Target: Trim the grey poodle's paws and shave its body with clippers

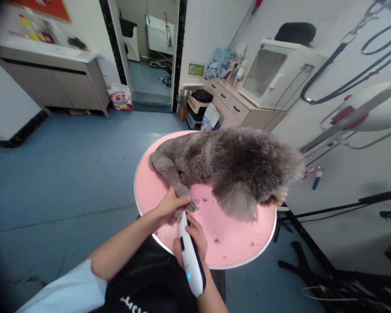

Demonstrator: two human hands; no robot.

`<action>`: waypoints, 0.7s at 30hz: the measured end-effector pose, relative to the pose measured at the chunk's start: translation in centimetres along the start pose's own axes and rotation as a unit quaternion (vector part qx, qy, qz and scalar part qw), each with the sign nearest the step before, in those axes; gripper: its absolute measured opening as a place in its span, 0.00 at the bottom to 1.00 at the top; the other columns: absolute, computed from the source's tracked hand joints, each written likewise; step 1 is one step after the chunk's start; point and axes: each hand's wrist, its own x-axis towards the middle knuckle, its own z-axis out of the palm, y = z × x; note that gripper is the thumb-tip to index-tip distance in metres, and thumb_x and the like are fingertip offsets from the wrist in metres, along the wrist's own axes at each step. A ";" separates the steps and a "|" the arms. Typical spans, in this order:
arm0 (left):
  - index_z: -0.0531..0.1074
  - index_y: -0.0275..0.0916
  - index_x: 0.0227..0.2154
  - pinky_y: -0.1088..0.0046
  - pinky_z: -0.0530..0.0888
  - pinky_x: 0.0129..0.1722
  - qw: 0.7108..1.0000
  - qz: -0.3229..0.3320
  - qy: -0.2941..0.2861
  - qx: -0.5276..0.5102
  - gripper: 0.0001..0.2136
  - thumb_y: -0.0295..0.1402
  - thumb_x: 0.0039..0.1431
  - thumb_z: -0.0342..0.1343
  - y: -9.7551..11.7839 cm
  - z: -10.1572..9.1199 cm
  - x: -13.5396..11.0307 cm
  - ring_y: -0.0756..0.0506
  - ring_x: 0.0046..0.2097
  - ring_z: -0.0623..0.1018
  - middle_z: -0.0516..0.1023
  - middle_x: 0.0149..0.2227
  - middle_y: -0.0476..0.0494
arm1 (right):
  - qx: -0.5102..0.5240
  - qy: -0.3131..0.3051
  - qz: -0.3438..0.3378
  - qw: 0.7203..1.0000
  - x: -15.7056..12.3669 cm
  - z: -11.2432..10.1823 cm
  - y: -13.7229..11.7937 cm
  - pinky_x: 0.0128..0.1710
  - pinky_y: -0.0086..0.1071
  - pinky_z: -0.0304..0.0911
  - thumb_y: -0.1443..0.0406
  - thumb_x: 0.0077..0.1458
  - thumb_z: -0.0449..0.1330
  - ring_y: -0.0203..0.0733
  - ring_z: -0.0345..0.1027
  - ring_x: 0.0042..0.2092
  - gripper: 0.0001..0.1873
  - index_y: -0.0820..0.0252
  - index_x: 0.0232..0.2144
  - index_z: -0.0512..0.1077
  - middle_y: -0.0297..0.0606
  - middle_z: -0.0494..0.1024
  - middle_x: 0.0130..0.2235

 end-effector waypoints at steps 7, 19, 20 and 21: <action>0.59 0.40 0.41 0.76 0.71 0.23 0.997 -0.072 -0.036 0.017 0.26 0.31 0.43 0.70 0.0 -0.4 -0.8 0.51 0.26 0.75 0.75 0.31 0.51 | -0.162 0.027 -0.241 0.957 -0.3 -1.4 -0.3 0.54 0.54 0.69 0.71 0.45 0.68 0.54 0.72 0.56 0.27 0.47 0.47 0.70 0.41 0.75 0.56; 0.56 0.40 0.42 0.79 0.63 0.19 0.998 -0.054 -0.028 0.028 0.27 0.27 0.43 0.68 -0.1 0.0 -1.1 0.54 0.22 0.68 0.69 0.27 0.57 | -0.169 -0.048 -0.211 0.962 1.5 -2.0 -1.8 0.52 0.52 0.71 0.74 0.40 0.68 0.54 0.74 0.54 0.26 0.49 0.43 0.74 0.42 0.78 0.54; 0.56 0.40 0.42 0.78 0.63 0.19 0.998 -0.050 -0.037 0.025 0.27 0.27 0.44 0.68 -0.2 -0.1 -1.0 0.54 0.22 0.67 0.69 0.27 0.57 | -0.173 -0.057 -0.202 0.962 1.7 -1.9 -1.8 0.52 0.51 0.71 0.73 0.40 0.68 0.54 0.75 0.53 0.24 0.49 0.42 0.75 0.42 0.79 0.53; 0.56 0.40 0.42 0.78 0.63 0.20 0.998 -0.042 -0.044 0.017 0.27 0.27 0.43 0.68 -0.3 -0.2 -1.0 0.54 0.22 0.68 0.69 0.27 0.57 | -0.176 -0.066 -0.194 0.963 1.8 -1.9 -1.8 0.52 0.51 0.71 0.73 0.40 0.69 0.54 0.75 0.53 0.23 0.50 0.41 0.75 0.42 0.79 0.52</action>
